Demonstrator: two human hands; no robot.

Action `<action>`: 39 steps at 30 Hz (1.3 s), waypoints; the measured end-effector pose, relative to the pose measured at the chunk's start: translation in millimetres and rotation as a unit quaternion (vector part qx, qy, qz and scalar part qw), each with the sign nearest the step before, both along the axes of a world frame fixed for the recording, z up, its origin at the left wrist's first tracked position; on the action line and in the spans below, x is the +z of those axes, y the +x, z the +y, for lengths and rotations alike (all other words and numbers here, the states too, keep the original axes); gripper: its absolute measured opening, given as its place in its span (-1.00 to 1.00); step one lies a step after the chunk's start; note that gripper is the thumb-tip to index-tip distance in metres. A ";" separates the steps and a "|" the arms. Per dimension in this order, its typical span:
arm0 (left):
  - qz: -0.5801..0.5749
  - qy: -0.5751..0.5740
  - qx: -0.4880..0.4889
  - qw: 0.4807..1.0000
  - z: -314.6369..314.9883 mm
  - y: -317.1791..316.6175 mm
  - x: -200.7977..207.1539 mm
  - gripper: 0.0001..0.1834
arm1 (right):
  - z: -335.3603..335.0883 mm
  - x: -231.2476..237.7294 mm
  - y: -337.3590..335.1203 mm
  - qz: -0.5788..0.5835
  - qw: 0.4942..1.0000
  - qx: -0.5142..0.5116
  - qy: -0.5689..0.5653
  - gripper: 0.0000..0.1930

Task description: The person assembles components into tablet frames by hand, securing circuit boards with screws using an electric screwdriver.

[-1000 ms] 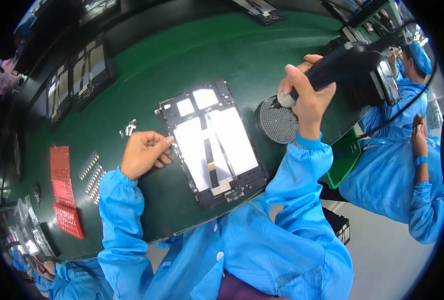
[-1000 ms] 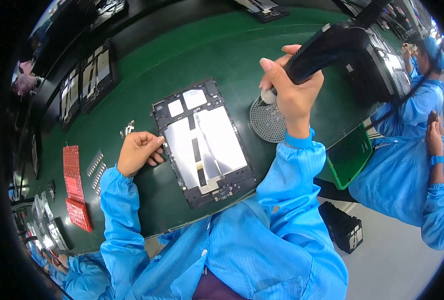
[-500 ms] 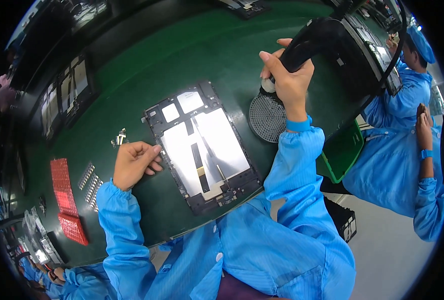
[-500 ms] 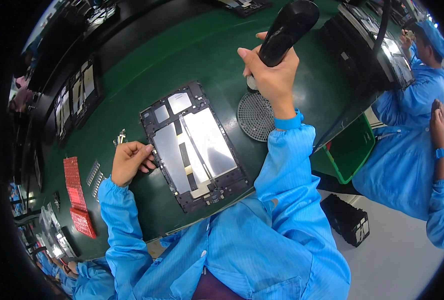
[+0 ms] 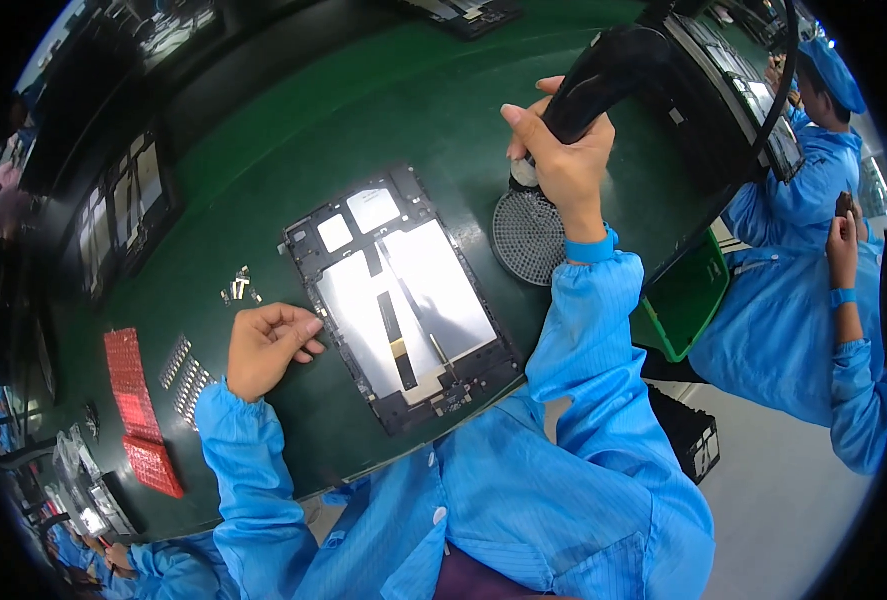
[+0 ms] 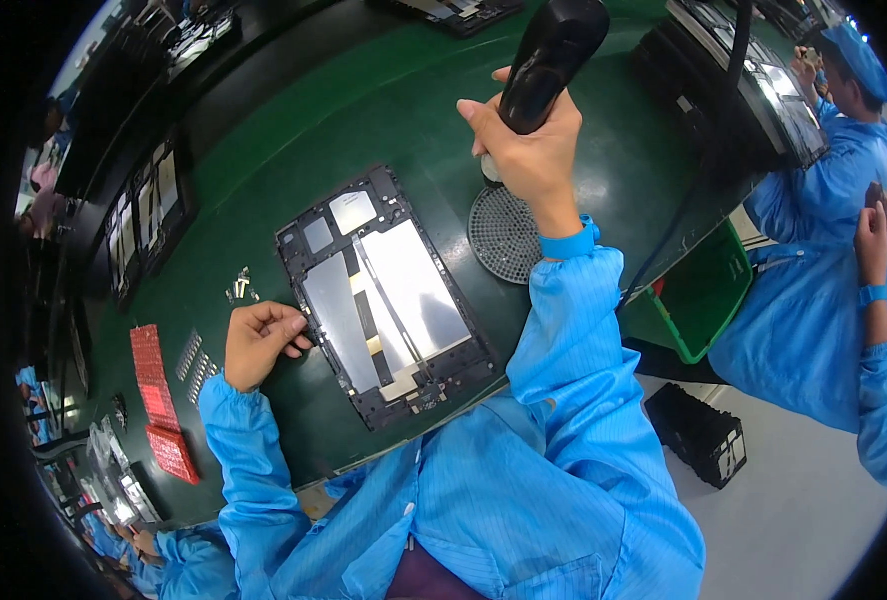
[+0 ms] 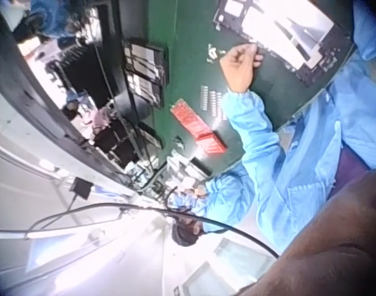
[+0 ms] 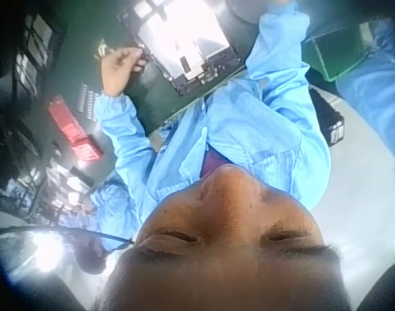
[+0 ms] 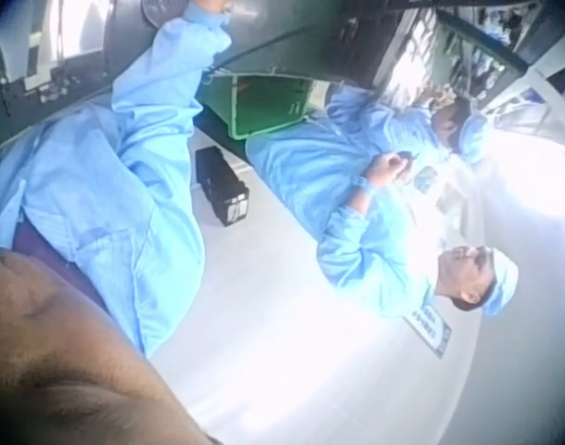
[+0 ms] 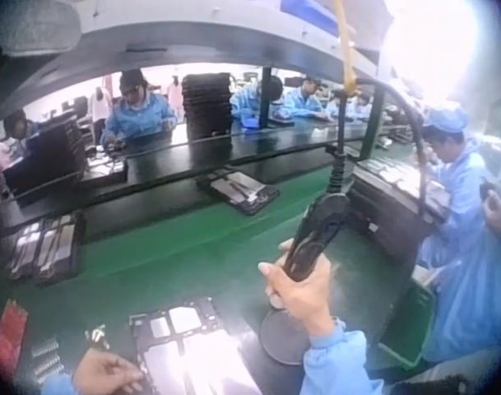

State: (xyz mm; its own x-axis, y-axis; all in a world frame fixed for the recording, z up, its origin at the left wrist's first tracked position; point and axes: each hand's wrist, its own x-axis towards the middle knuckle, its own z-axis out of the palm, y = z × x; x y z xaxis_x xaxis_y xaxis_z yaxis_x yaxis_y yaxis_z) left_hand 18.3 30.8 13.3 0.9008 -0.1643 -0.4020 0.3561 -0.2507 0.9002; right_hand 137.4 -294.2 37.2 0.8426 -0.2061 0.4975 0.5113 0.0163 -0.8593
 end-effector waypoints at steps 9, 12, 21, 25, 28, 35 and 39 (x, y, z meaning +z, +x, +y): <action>-0.009 0.003 0.017 1.000 -3.2 -3.7 -1.8 -0.85 | 3.7 7.2 -5.0 -0.003 1.000 -0.018 0.004 -0.67; -0.026 0.028 0.025 0.999 -8.6 -10.8 -3.2 -0.88 | 8.5 21.2 -12.0 -0.029 0.999 0.001 0.034 -0.66; -0.213 0.028 0.048 0.975 -39.9 -18.3 -19.9 -0.78 | 90.2 59.2 -38.8 -0.035 0.977 0.200 0.066 -0.63; -0.318 0.000 0.099 0.943 -48.9 -20.3 -11.9 -0.78 | 132.4 53.4 -53.3 0.009 0.967 0.255 0.013 -0.62; -0.346 0.017 0.099 0.933 -49.8 -19.3 -14.1 -0.81 | 149.3 47.5 -61.3 0.013 0.957 0.288 0.013 -0.68; -0.337 0.041 0.132 0.931 -51.6 -27.6 -7.3 -0.76 | 156.6 39.2 -63.3 -0.051 0.961 0.257 -0.083 -0.73; -0.339 0.112 0.094 0.929 -47.5 -38.4 -11.2 -0.67 | 160.4 31.7 -57.3 0.000 0.965 0.260 -0.036 -0.69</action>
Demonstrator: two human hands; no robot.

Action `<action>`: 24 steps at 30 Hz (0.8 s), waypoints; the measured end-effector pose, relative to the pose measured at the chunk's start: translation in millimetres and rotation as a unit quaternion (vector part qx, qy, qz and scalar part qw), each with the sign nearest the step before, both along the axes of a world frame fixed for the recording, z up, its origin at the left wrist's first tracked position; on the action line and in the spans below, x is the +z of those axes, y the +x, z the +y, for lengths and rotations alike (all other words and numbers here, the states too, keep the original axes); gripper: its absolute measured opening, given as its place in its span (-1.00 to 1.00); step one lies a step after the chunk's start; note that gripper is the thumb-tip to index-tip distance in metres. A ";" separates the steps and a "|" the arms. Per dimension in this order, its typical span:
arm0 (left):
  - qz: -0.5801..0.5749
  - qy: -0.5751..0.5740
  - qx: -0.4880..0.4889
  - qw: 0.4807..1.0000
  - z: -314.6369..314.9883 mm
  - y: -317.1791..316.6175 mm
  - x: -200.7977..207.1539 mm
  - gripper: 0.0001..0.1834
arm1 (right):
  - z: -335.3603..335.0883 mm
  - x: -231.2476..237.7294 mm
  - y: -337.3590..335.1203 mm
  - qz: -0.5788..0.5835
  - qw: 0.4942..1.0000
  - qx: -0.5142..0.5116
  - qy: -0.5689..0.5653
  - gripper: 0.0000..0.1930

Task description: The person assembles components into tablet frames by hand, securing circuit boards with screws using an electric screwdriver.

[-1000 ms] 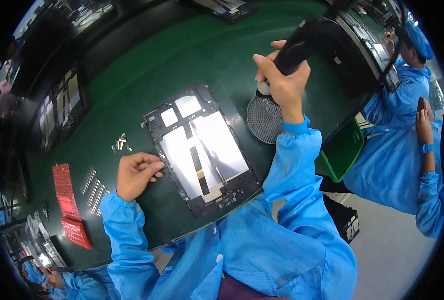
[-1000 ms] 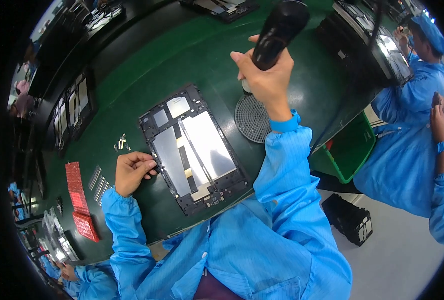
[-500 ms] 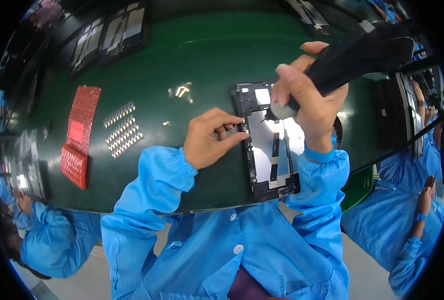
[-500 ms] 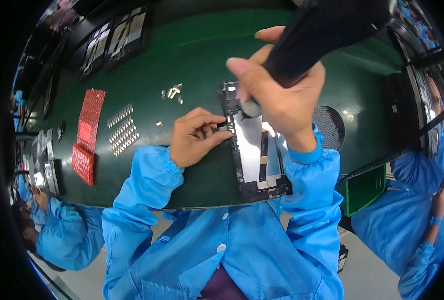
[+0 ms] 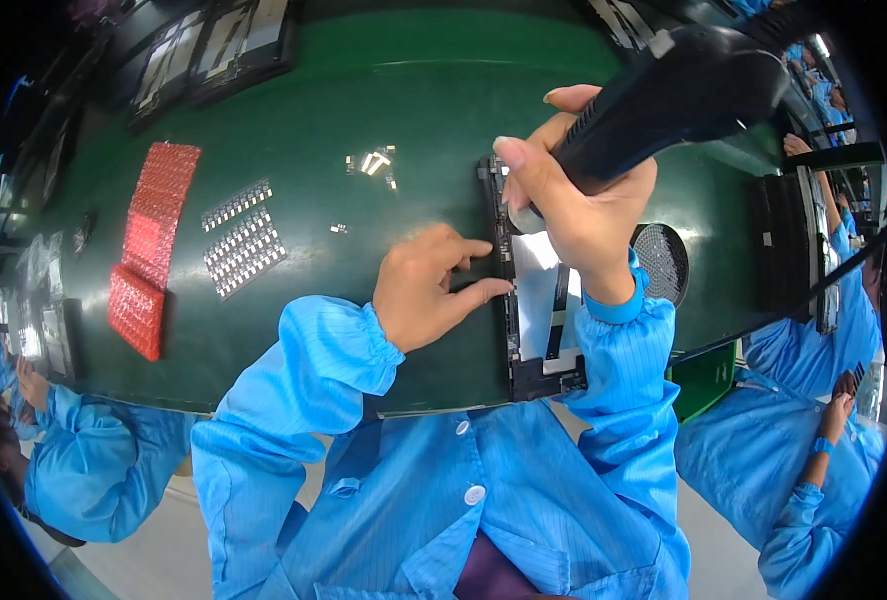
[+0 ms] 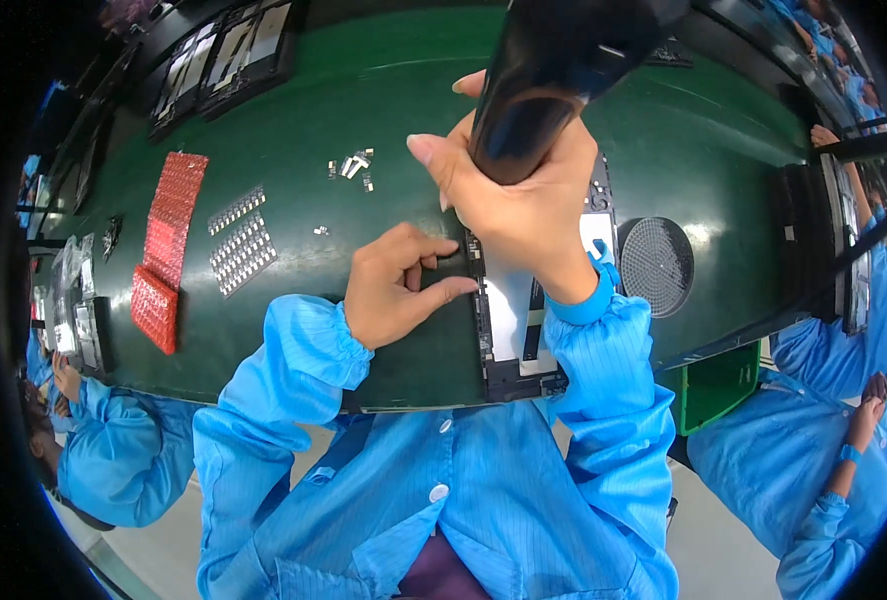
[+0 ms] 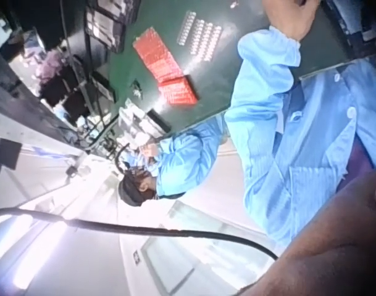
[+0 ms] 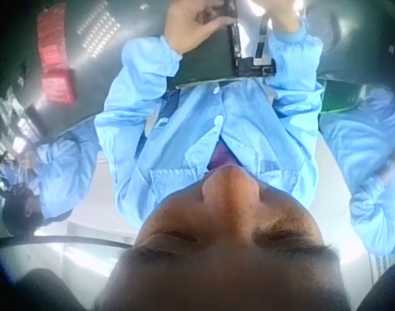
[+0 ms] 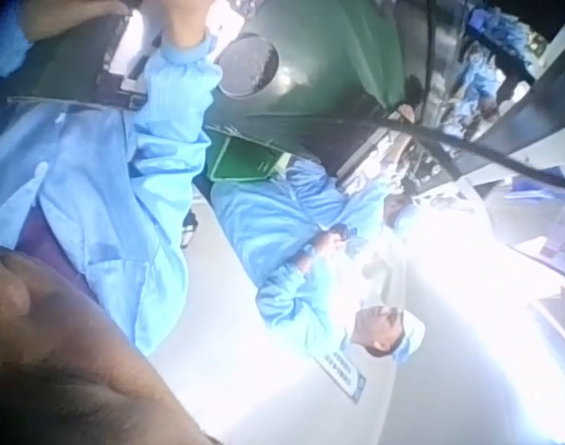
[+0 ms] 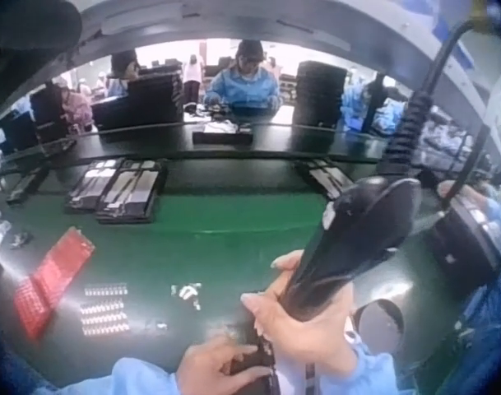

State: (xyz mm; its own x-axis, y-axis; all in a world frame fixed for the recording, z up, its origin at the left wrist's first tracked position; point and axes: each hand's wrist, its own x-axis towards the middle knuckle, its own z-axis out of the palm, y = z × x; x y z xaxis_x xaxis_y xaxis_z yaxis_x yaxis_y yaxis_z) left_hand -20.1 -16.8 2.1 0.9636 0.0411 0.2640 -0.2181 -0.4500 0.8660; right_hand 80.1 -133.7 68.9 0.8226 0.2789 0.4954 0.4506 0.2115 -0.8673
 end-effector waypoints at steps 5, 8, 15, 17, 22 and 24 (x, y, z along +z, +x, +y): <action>0.002 0.034 -0.025 0.999 0.1 -1.6 -6.2 -0.67 | -1.0 -3.5 0.5 0.025 1.000 0.011 -0.007 -0.63; 0.012 0.044 -0.028 0.999 0.3 -2.3 -7.5 -0.68 | -1.2 -5.5 0.0 0.029 0.999 0.013 -0.015 -0.64; 0.017 0.042 -0.029 0.999 0.7 -2.4 -6.7 -0.68 | 1.2 -9.8 -1.0 0.031 0.999 0.013 -0.019 -0.65; 0.014 0.044 -0.028 0.999 1.1 -2.8 -6.8 -0.68 | 1.2 -9.7 -1.4 0.036 0.999 0.015 -0.015 -0.65; 0.005 0.047 -0.028 0.998 -0.2 -2.7 -6.0 -0.69 | -1.3 -9.7 -1.9 0.012 0.998 0.022 -0.063 -0.62; -0.086 0.100 -0.051 0.990 -2.7 -6.3 -4.9 -0.71 | -3.1 -13.0 -2.6 -0.003 0.998 0.028 -0.062 -0.62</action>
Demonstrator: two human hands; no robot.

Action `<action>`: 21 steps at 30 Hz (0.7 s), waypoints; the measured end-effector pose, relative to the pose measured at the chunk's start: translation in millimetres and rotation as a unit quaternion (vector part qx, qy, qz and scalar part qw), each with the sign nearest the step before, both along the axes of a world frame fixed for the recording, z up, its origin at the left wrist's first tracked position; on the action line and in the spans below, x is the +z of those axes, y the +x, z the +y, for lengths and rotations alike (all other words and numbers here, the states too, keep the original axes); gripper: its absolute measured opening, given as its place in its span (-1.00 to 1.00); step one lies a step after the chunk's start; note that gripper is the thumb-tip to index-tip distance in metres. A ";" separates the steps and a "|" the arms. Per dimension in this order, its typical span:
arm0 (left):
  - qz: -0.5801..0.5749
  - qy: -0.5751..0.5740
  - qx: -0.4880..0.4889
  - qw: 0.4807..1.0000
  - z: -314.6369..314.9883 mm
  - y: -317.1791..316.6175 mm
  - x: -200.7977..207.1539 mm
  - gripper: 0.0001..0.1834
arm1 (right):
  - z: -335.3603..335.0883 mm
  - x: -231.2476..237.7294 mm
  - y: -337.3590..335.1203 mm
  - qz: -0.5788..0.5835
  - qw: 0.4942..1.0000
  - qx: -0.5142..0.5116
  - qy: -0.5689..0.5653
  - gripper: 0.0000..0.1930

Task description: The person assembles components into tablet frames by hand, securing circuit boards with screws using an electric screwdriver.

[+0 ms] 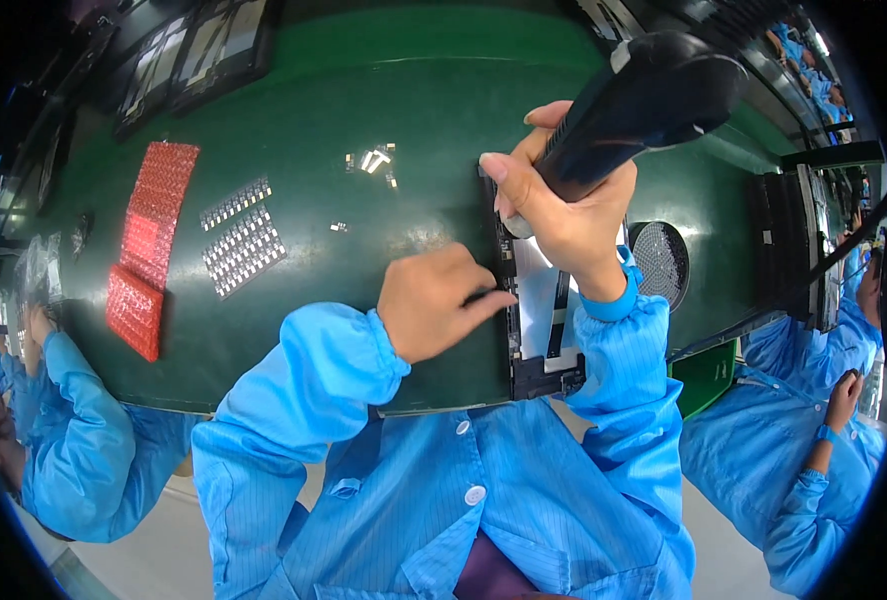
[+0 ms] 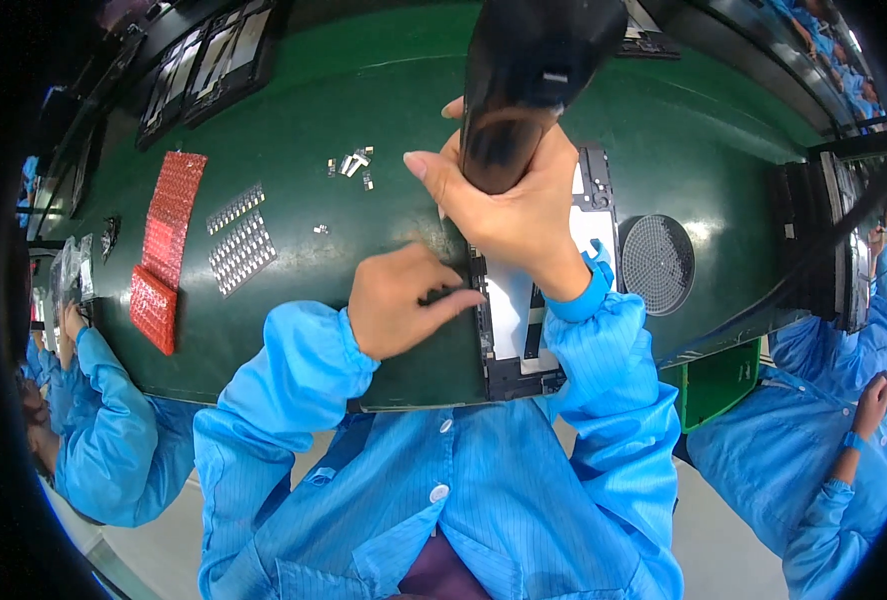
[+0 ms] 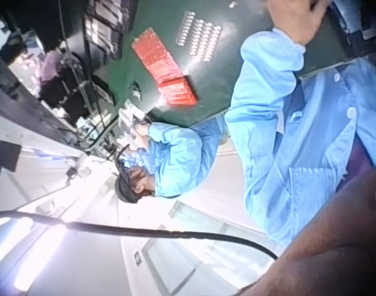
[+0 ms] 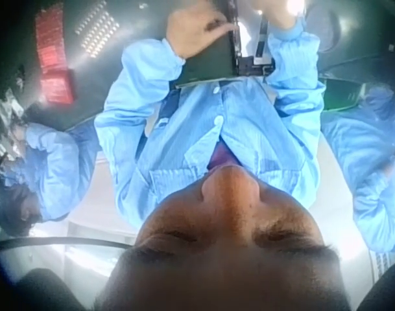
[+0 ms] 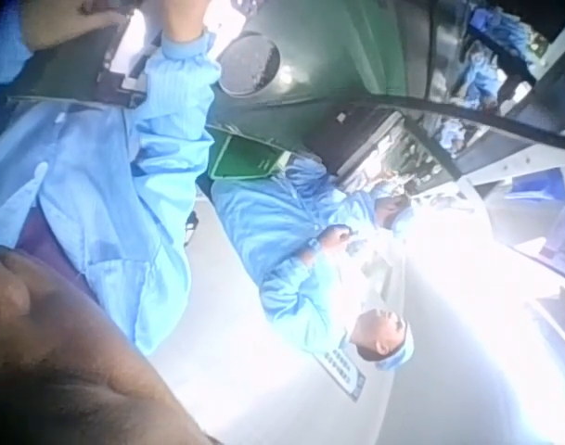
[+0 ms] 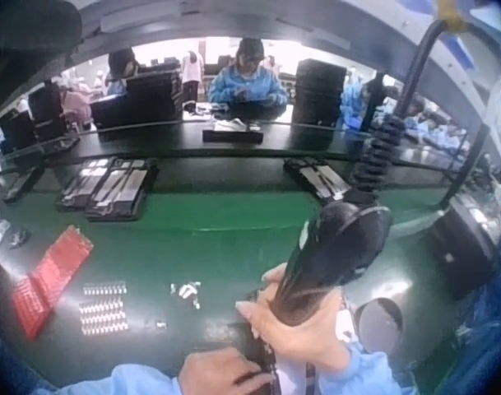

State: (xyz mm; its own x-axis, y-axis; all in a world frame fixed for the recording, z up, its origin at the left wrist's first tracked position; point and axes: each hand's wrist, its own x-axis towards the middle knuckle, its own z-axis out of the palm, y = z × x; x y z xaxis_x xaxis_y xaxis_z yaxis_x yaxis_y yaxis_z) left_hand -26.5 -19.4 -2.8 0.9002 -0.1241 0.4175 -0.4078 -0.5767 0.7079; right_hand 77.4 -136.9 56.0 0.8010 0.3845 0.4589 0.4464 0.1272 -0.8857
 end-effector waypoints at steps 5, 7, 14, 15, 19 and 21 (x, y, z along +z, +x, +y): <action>-0.184 0.045 -0.195 0.962 -27.4 -29.3 2.6 -0.83 | -1.6 -7.1 -5.1 -0.060 0.997 0.037 0.011 -0.59; -0.208 0.037 -0.212 0.954 -43.7 -38.6 2.8 -0.82 | -2.4 -9.0 -7.0 -0.058 0.998 0.034 0.009 -0.58; -0.164 0.202 -0.163 0.952 -55.8 -49.1 -6.3 -0.63 | -9.3 10.1 -4.7 -0.029 0.995 -0.046 0.082 -0.62; -0.160 0.214 -0.155 0.951 -55.2 -44.4 -6.4 -0.64 | -20.6 19.2 -3.1 -0.033 0.992 -0.065 0.100 -0.56; -0.156 0.237 -0.073 0.956 -16.4 23.1 -12.7 -0.62 | -46.5 21.0 -3.2 -0.039 0.977 -0.108 0.180 -0.55; -0.119 0.255 -0.033 0.959 5.7 80.0 -1.9 -0.62 | -56.4 10.6 -4.3 -0.016 0.981 -0.137 0.140 -0.54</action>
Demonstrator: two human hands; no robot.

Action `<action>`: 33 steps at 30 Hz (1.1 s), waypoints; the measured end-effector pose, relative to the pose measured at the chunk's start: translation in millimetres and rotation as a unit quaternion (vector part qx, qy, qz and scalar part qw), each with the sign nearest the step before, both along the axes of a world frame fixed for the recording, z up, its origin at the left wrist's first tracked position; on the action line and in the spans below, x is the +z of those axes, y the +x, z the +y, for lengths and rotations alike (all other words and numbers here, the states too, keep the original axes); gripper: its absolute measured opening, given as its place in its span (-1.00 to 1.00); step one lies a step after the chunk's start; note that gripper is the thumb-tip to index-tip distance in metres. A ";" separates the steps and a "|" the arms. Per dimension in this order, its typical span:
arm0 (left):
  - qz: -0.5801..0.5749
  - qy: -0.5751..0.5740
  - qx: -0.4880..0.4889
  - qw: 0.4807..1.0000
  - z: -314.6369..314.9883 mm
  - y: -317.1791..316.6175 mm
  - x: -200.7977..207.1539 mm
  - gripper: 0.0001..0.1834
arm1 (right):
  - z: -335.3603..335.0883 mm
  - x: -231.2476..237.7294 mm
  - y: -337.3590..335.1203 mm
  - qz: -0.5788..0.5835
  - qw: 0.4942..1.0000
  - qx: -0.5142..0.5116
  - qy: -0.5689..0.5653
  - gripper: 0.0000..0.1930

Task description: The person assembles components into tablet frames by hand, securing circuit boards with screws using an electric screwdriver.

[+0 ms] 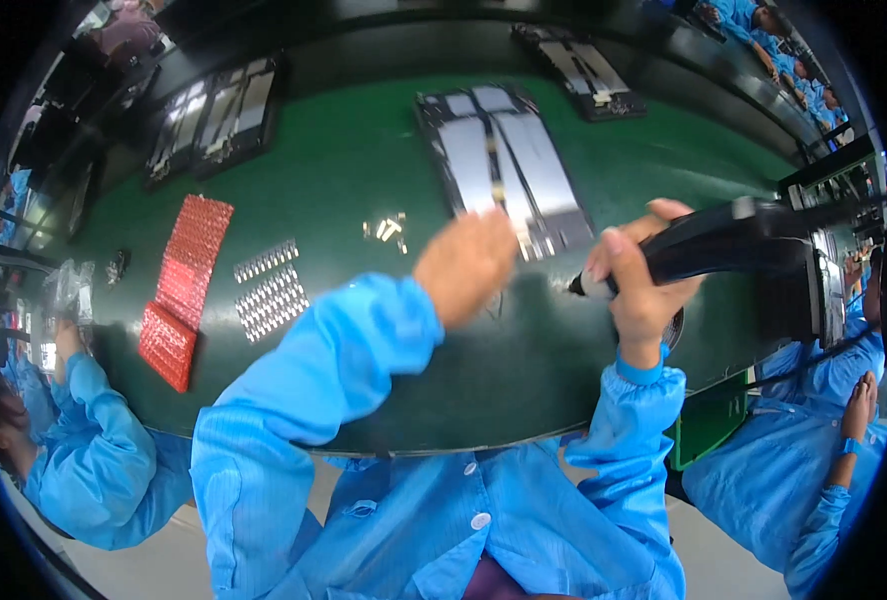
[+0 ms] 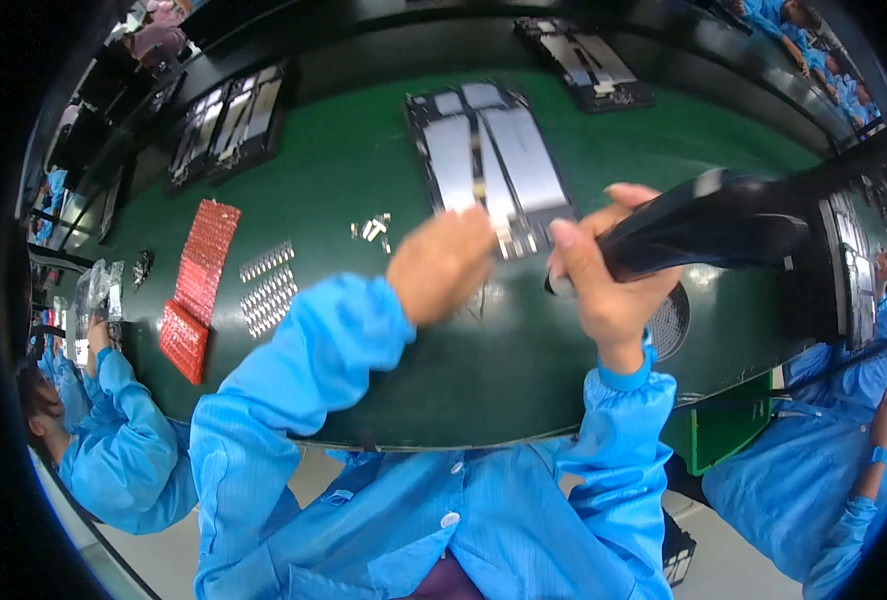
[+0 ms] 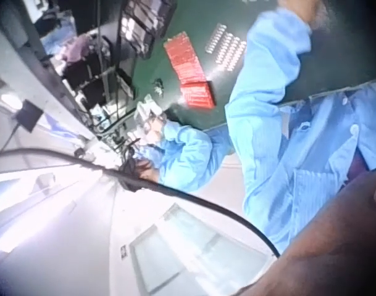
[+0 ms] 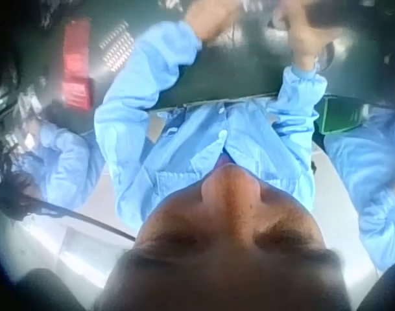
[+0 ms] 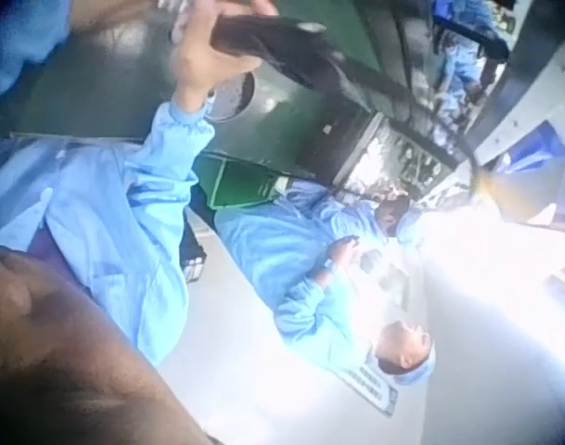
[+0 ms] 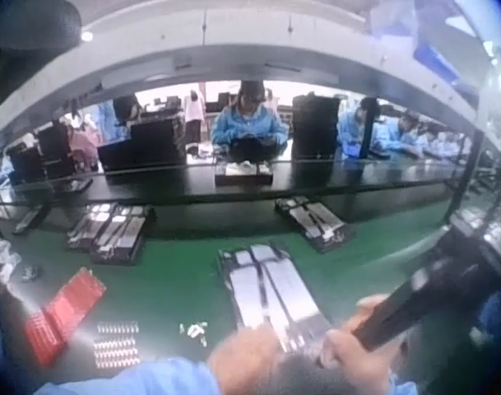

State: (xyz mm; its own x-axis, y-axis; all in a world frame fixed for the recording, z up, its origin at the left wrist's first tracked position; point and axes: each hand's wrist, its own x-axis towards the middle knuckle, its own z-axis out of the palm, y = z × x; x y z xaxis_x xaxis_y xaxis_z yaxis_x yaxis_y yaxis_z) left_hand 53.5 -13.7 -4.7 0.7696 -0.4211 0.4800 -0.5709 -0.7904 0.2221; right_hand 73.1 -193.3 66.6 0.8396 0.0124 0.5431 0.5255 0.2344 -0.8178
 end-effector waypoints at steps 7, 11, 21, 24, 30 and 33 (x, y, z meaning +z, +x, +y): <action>-0.032 0.135 0.291 0.946 102.3 109.2 7.0 -0.75 | 6.3 -31.2 4.6 0.084 0.994 0.046 -0.044 -0.45; 0.020 0.289 0.381 0.878 182.6 92.3 24.0 -0.70 | 1.8 -39.6 11.2 0.102 0.992 0.059 -0.043 -0.40; 0.244 0.326 0.423 0.809 352.6 62.4 25.0 -0.43 | 7.3 -45.7 21.3 0.074 0.996 0.052 -0.006 -0.49; 0.179 0.238 0.400 0.867 369.7 47.0 20.1 -0.25 | 5.0 -47.6 20.2 0.075 0.994 0.073 0.000 -0.51; -0.073 0.208 0.495 0.840 331.4 52.3 56.3 -0.62 | -0.8 -50.9 16.9 0.118 0.992 0.051 -0.013 -0.54; -0.157 0.174 0.515 0.824 303.9 41.7 114.6 -0.65 | -8.5 -41.7 16.1 0.103 0.994 0.024 -0.015 -0.56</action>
